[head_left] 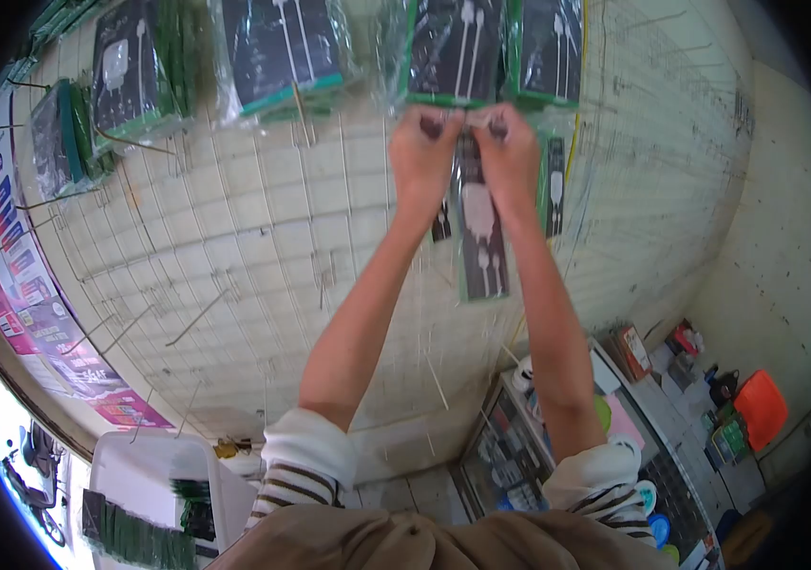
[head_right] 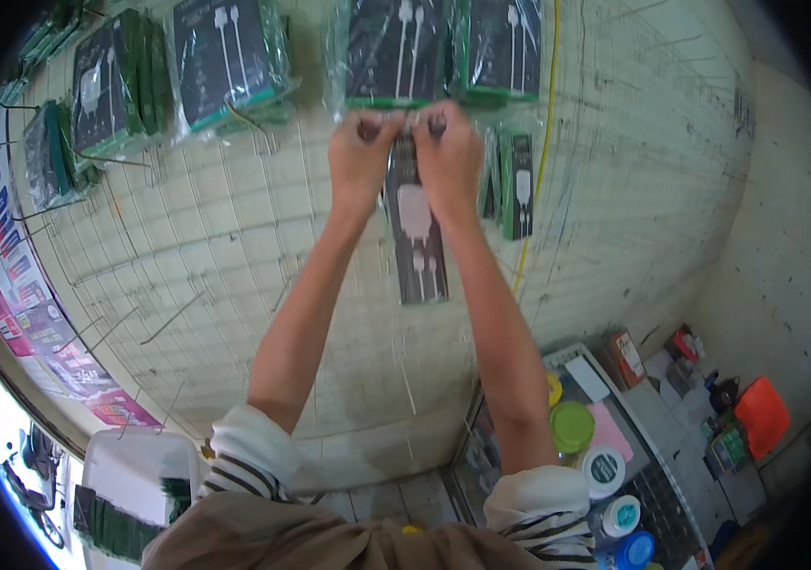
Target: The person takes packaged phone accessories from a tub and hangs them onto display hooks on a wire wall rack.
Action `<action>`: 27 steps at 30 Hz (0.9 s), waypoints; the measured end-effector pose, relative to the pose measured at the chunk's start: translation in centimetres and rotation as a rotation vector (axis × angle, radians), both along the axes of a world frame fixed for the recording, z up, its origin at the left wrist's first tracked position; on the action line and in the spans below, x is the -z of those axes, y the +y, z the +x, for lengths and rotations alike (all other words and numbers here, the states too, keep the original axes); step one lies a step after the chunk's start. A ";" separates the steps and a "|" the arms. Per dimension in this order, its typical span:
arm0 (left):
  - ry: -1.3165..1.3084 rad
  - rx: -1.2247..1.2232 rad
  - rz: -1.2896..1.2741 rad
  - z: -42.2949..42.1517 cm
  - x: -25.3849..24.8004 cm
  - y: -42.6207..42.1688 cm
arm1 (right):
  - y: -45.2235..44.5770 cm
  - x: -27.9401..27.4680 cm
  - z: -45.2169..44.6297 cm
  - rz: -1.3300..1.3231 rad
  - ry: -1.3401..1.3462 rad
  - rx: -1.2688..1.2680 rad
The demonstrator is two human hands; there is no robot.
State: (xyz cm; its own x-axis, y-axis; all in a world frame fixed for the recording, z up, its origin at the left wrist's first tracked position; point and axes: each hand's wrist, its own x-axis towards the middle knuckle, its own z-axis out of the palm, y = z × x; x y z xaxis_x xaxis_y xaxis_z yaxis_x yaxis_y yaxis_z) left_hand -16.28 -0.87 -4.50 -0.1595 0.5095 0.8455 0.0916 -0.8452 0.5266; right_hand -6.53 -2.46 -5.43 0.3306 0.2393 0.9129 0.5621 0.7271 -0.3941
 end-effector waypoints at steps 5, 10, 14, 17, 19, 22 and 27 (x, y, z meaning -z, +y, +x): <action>-0.112 -0.014 0.070 -0.3 -0.1 1.6 | 2.0 -0.9 -1.8 0.045 0.066 -0.091; -0.104 -0.172 0.193 0.5 1.7 5.1 | 5.8 0.3 -2.2 0.166 0.063 -0.046; -0.126 -0.238 0.278 1.3 2.3 5.6 | 7.0 0.9 -2.4 0.363 -0.026 0.120; -0.137 -0.342 0.362 1.5 2.9 7.1 | 9.6 1.8 -1.9 0.366 -0.003 0.085; -0.115 -0.360 0.340 1.4 3.1 7.7 | 10.2 2.2 -1.8 0.333 -0.002 0.048; -0.081 -0.347 0.331 1.1 3.4 8.0 | 10.0 2.8 -1.7 0.276 -0.014 0.014; -0.082 -0.315 0.317 -1.1 6.3 3.9 | 5.4 5.0 -1.5 0.242 -0.025 0.190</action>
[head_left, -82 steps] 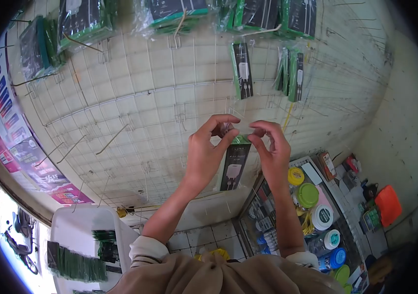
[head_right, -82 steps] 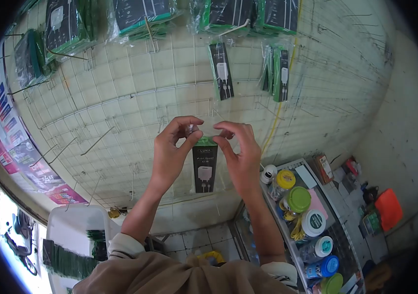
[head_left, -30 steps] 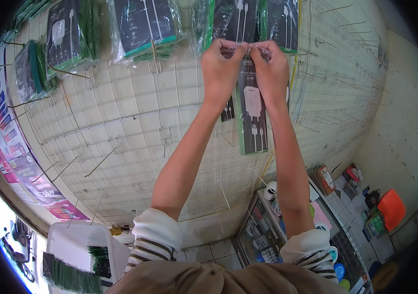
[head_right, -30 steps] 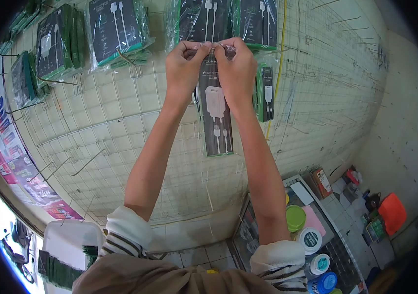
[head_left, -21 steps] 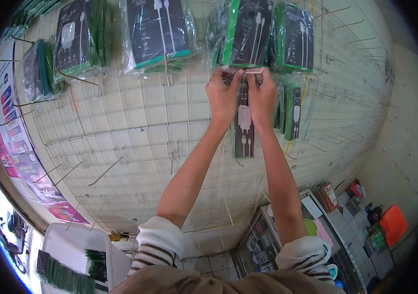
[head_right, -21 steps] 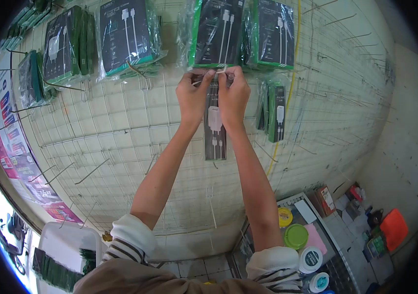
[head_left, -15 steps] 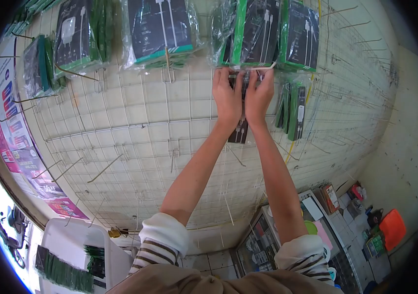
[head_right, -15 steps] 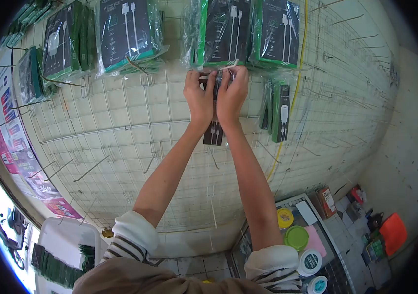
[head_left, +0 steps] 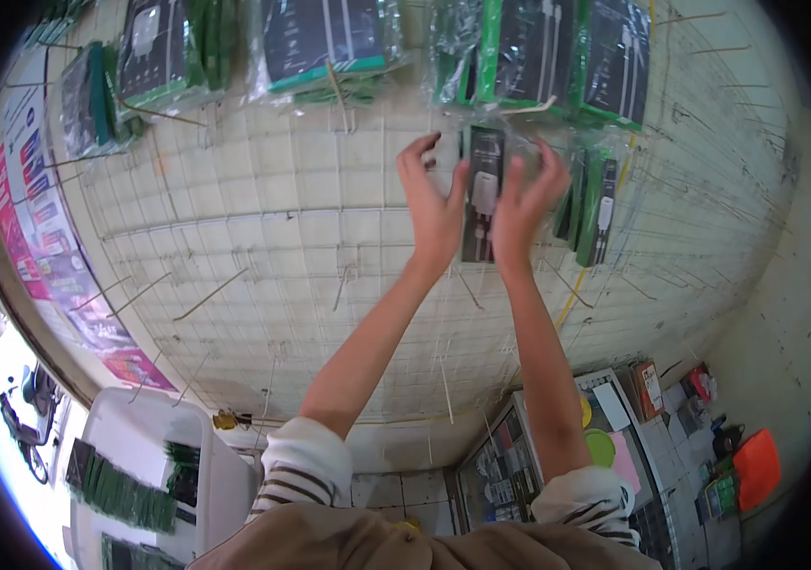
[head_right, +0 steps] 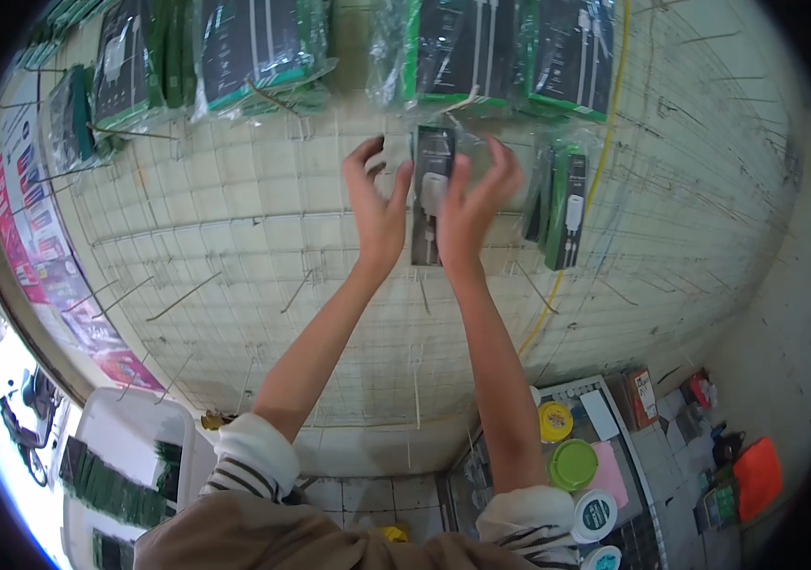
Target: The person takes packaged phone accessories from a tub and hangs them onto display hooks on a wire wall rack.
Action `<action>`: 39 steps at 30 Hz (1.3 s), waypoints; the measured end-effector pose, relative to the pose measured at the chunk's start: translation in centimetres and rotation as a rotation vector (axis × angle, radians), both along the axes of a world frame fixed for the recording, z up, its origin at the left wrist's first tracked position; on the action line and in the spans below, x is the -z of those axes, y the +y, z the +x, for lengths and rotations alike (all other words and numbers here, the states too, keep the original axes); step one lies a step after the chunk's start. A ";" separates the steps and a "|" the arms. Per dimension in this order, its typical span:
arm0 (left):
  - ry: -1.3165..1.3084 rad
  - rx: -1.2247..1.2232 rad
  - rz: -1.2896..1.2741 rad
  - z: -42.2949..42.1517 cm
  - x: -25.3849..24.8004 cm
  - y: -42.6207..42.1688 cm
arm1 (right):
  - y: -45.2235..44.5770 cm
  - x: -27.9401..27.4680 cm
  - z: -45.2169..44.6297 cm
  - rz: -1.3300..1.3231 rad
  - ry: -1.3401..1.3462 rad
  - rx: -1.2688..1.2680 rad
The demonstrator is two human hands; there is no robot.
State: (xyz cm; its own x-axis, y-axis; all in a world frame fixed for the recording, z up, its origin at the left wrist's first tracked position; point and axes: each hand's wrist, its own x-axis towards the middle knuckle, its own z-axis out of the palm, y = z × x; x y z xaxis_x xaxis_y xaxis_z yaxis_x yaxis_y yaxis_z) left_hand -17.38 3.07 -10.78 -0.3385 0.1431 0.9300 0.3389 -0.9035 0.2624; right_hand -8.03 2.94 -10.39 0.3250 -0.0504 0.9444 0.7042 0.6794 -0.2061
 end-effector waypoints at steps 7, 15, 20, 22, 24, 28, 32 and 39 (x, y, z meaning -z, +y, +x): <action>0.004 0.125 -0.181 -10.5 12.4 -15.3 | -17.0 10.1 -4.1 0.078 -0.005 -0.851; 0.019 -0.268 -1.082 -19.4 31.8 -33.2 | -23.9 34.1 -15.7 -1.238 -0.449 -1.449; -0.414 -0.587 -1.577 -20.3 50.2 -49.4 | -22.7 50.6 -16.5 -1.313 -1.128 -1.433; -0.658 -0.724 -1.638 -18.3 52.4 -55.1 | -22.6 52.6 -16.6 -1.288 -1.378 -1.498; -0.814 -0.818 -1.695 -17.0 51.0 -57.9 | -22.9 53.6 -16.8 -1.233 -1.618 -1.543; -0.930 -1.035 -1.610 -15.5 49.0 -58.6 | -25.5 48.5 -24.9 -1.117 -1.606 -1.712; -0.947 -1.207 -1.304 -15.9 44.8 -54.7 | -28.7 42.4 -32.0 -0.840 -1.702 -1.953; -0.477 -1.330 -0.832 -26.5 31.6 -50.8 | -31.8 31.1 -44.9 -0.723 -1.049 -2.342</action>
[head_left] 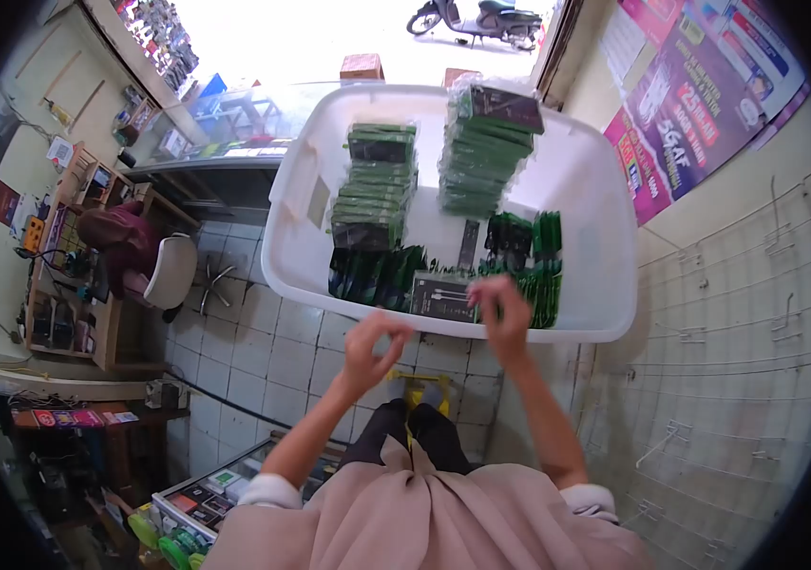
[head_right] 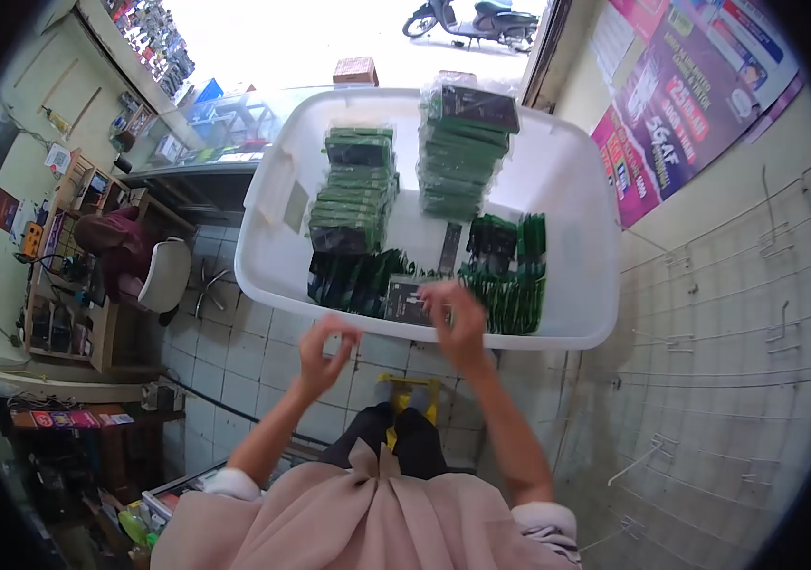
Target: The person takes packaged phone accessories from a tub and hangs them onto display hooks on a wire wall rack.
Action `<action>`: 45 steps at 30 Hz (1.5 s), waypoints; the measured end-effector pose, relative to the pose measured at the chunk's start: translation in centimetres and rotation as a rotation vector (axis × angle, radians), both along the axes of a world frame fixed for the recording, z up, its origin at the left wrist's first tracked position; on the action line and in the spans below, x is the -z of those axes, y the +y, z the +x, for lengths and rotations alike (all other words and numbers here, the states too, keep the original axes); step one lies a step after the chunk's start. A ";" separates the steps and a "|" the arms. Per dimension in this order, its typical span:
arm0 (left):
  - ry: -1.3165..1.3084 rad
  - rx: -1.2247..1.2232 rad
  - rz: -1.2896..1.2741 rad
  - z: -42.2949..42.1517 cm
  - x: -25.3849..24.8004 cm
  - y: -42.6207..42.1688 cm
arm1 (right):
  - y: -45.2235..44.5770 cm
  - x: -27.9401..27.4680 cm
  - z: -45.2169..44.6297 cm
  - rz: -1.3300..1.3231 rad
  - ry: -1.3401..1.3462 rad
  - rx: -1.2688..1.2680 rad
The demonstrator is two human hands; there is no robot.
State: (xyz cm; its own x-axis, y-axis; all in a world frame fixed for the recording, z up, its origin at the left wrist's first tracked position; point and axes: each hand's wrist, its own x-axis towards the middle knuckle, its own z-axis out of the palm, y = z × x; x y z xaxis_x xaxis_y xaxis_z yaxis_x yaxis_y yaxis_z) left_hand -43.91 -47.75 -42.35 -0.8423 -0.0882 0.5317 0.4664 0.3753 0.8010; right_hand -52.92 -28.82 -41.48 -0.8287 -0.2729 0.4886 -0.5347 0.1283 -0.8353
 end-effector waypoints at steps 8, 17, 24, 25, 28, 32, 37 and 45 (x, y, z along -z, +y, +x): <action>-0.229 0.124 0.435 -19.8 1.7 2.7 | -0.7 4.5 -16.0 -0.185 -0.267 0.268; -0.762 0.084 -0.383 -27.1 28.4 4.9 | 0.6 28.3 -21.8 0.698 -0.760 0.223; -1.068 0.308 -0.658 -29.0 33.5 6.3 | -0.8 34.9 -23.5 0.729 -1.035 0.059; -1.109 0.379 -0.691 -29.4 35.0 6.1 | -1.0 36.7 -23.8 0.732 -1.072 0.047; -0.938 0.629 -0.713 -32.0 45.6 6.8 | -1.7 38.7 -23.8 0.465 -1.284 0.224; -1.054 0.547 -0.441 -31.8 43.0 5.5 | -2.1 34.0 -22.8 0.171 -1.404 0.230; -1.377 0.169 0.243 -31.7 37.4 5.8 | -0.8 35.8 -23.8 0.049 -1.437 0.211; -1.290 0.098 0.466 -28.7 25.8 6.6 | -0.3 29.4 -22.6 -0.073 -1.379 0.186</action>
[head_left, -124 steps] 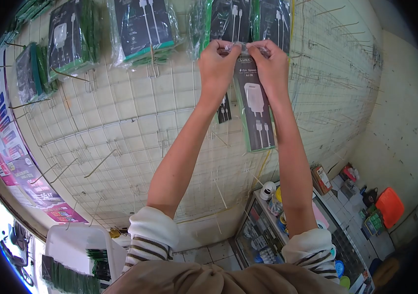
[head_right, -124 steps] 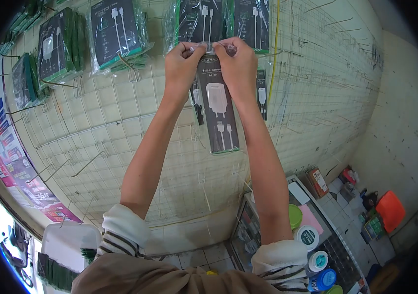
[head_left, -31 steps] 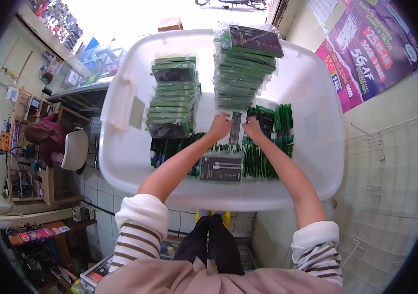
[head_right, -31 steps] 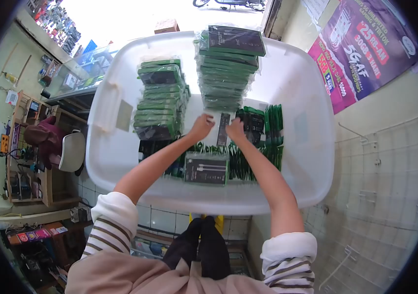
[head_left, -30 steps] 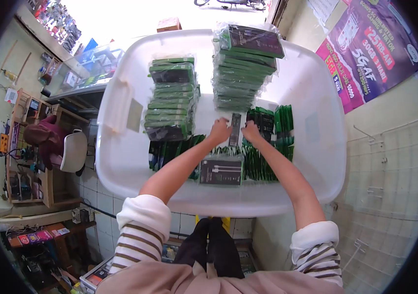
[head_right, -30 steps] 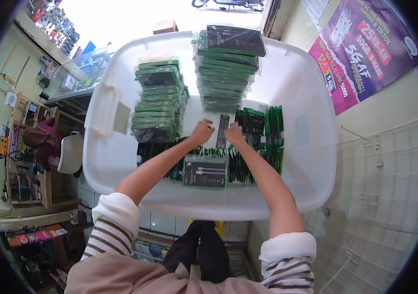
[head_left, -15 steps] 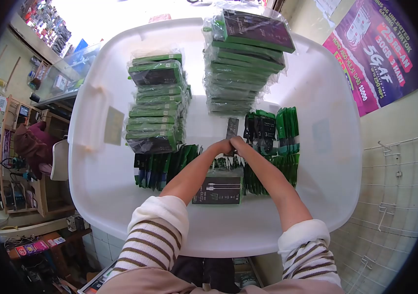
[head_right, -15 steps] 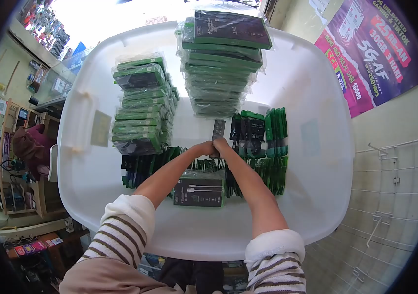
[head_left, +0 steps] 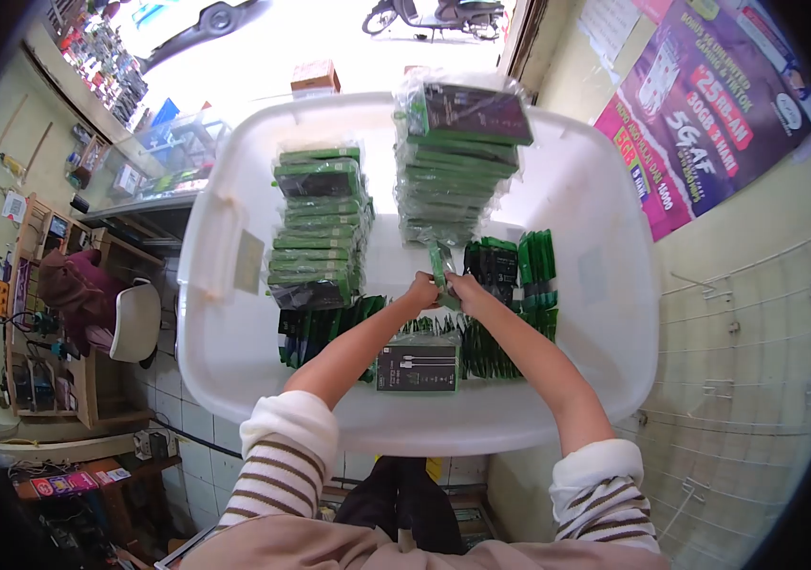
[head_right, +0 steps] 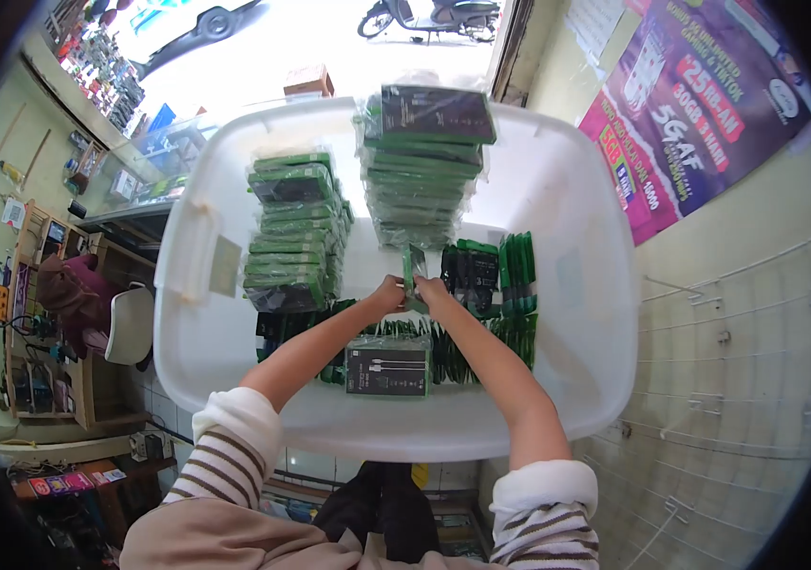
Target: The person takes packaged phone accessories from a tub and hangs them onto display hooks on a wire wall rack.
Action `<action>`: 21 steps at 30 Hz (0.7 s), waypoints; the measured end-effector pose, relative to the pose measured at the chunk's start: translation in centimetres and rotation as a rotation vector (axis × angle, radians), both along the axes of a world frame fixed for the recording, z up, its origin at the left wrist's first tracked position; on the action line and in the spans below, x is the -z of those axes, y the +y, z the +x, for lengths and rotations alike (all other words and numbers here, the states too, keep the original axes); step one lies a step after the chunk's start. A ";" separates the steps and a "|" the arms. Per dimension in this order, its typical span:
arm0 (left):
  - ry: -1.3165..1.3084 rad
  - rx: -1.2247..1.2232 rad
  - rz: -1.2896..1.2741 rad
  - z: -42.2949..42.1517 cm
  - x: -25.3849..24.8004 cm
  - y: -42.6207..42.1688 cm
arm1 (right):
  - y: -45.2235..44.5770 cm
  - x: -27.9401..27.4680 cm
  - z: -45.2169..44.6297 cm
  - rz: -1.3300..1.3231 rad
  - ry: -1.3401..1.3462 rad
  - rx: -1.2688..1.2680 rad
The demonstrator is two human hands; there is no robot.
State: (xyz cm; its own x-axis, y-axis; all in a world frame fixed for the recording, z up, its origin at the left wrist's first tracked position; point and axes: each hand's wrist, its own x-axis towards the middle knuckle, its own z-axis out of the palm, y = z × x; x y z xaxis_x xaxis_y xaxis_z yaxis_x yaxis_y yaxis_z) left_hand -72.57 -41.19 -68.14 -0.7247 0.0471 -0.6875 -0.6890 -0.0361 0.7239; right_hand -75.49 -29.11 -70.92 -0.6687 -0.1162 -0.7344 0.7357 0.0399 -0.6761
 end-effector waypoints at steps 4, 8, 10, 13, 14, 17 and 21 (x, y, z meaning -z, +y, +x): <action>0.103 0.069 -0.200 3.0 -6.3 0.9 | -0.3 -7.1 2.4 0.051 0.102 -0.194; 0.547 -0.013 -0.228 6.5 -15.4 1.7 | 0.1 -19.8 6.7 0.410 0.491 -0.246; 0.563 -0.091 0.026 8.3 -20.4 1.7 | 0.7 -24.3 8.5 0.148 0.684 -0.071; 0.945 -0.134 -0.084 10.9 -25.6 1.8 | 3.4 -33.1 14.3 -0.065 0.723 -0.077; 0.914 -0.219 0.045 10.8 -27.1 1.9 | 3.7 -33.8 14.8 -0.213 0.729 -0.109; 0.895 -0.248 0.411 11.8 -31.6 3.4 | 6.2 -36.8 20.2 -0.444 0.647 -0.042; 0.945 -0.055 0.673 14.6 -36.4 6.8 | 9.5 -37.1 26.8 -0.617 0.670 0.039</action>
State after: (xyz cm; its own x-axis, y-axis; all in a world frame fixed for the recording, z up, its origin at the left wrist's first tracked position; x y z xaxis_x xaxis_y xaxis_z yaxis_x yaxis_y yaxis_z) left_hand -57.93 -34.35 -31.71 -0.9480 0.1497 0.2809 0.1303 -0.6225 0.7717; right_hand -48.73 -19.56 -33.84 -0.9447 -0.3279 -0.0057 0.1742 -0.4870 -0.8559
